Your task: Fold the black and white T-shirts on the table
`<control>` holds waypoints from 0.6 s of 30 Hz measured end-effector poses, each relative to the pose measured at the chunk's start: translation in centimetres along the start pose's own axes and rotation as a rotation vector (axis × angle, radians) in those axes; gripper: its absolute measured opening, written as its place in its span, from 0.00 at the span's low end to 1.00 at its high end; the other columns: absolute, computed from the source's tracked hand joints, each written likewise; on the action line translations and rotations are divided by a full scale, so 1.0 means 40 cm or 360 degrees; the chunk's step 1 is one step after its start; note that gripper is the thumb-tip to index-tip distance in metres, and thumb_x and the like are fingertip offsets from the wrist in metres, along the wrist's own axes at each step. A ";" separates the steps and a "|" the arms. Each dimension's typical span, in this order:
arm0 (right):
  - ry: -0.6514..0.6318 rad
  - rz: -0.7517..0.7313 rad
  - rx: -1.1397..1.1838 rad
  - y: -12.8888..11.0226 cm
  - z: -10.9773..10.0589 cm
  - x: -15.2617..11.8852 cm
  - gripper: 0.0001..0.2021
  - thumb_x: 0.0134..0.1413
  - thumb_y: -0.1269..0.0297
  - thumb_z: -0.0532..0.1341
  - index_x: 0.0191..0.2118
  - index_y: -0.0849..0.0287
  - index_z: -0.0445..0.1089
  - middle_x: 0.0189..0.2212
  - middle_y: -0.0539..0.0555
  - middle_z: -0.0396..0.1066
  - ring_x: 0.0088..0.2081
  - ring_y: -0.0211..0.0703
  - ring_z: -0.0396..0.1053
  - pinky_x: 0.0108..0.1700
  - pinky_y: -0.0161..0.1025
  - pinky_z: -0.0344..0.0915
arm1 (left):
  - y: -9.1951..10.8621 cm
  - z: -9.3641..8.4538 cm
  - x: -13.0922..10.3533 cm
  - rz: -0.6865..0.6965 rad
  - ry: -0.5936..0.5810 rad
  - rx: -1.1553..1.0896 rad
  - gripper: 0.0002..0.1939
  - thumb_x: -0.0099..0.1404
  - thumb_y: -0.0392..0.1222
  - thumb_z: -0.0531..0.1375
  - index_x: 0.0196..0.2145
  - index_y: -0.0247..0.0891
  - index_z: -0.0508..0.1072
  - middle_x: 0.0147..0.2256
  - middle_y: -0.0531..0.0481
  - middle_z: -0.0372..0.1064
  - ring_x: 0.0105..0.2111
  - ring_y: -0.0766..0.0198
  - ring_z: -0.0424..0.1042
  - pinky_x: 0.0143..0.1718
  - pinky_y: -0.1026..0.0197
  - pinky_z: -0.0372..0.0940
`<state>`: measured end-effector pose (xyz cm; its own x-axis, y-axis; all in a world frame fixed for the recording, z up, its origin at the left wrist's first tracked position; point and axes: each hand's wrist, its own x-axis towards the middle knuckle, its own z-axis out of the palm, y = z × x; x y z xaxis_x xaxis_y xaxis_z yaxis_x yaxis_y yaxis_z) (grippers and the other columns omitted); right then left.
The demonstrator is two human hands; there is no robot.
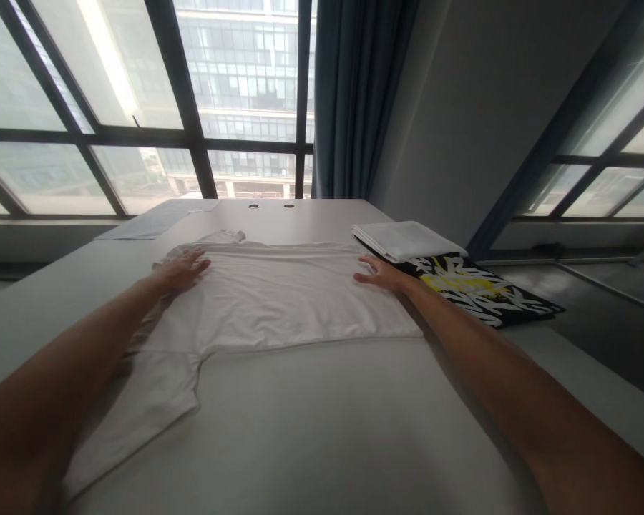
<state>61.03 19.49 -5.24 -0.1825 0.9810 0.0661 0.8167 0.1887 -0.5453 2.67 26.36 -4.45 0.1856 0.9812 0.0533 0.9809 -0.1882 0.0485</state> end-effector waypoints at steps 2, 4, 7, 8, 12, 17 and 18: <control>-0.0094 -0.0012 -0.0073 -0.010 -0.011 -0.043 0.54 0.45 0.27 0.63 0.70 0.58 0.57 0.73 0.62 0.48 0.72 0.57 0.48 0.72 0.47 0.45 | 0.021 -0.006 -0.070 0.0065 -0.0065 -0.0034 0.42 0.71 0.65 0.41 0.71 0.35 0.56 0.72 0.38 0.46 0.71 0.43 0.45 0.68 0.43 0.47; -0.0183 -0.0009 -0.0178 -0.022 -0.016 -0.091 0.55 0.43 0.28 0.65 0.71 0.57 0.57 0.73 0.61 0.47 0.72 0.59 0.47 0.72 0.47 0.44 | 0.039 -0.013 -0.143 0.0163 -0.0157 -0.0044 0.43 0.69 0.67 0.44 0.69 0.33 0.60 0.71 0.37 0.47 0.71 0.44 0.46 0.69 0.46 0.46; -0.0244 0.0013 -0.0355 -0.037 -0.016 -0.157 0.56 0.41 0.29 0.67 0.70 0.59 0.58 0.73 0.62 0.45 0.73 0.62 0.44 0.73 0.47 0.43 | 0.048 -0.027 -0.248 0.0237 -0.0253 -0.0038 0.45 0.67 0.68 0.48 0.69 0.31 0.60 0.71 0.35 0.46 0.72 0.44 0.45 0.70 0.48 0.45; -0.0232 -0.0002 -0.0411 -0.040 -0.014 -0.175 0.54 0.42 0.30 0.66 0.70 0.60 0.59 0.73 0.63 0.46 0.73 0.62 0.44 0.73 0.48 0.43 | 0.047 -0.032 -0.279 0.0234 -0.0264 -0.0046 0.46 0.67 0.69 0.48 0.70 0.30 0.59 0.72 0.35 0.45 0.72 0.45 0.44 0.70 0.48 0.44; -0.0131 -0.0088 -0.0568 -0.045 -0.011 -0.223 0.44 0.50 0.36 0.64 0.66 0.61 0.65 0.68 0.65 0.58 0.69 0.63 0.54 0.71 0.52 0.49 | 0.019 -0.056 -0.387 0.0168 -0.0248 -0.0186 0.54 0.59 0.77 0.50 0.68 0.30 0.62 0.71 0.33 0.47 0.70 0.43 0.49 0.69 0.50 0.47; 0.0066 -0.0155 -0.0493 -0.038 -0.005 -0.266 0.31 0.55 0.46 0.62 0.59 0.62 0.72 0.62 0.66 0.68 0.63 0.61 0.65 0.66 0.51 0.59 | -0.032 -0.083 -0.487 0.0219 -0.0201 -0.0616 0.53 0.49 0.81 0.57 0.59 0.37 0.73 0.69 0.35 0.54 0.63 0.42 0.64 0.63 0.51 0.61; 0.0119 -0.0189 -0.0459 -0.034 -0.003 -0.274 0.28 0.57 0.48 0.61 0.57 0.61 0.73 0.60 0.65 0.69 0.62 0.59 0.66 0.66 0.50 0.59 | -0.041 -0.088 -0.503 0.0238 -0.0195 -0.0684 0.50 0.50 0.80 0.57 0.57 0.37 0.75 0.68 0.36 0.56 0.63 0.42 0.65 0.62 0.52 0.62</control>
<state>62.00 8.50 -5.11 -0.2540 0.9499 0.1821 0.9155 0.2968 -0.2715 -2.90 6.76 -2.07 0.3540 0.9349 -0.0259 0.8348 -0.3034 0.4595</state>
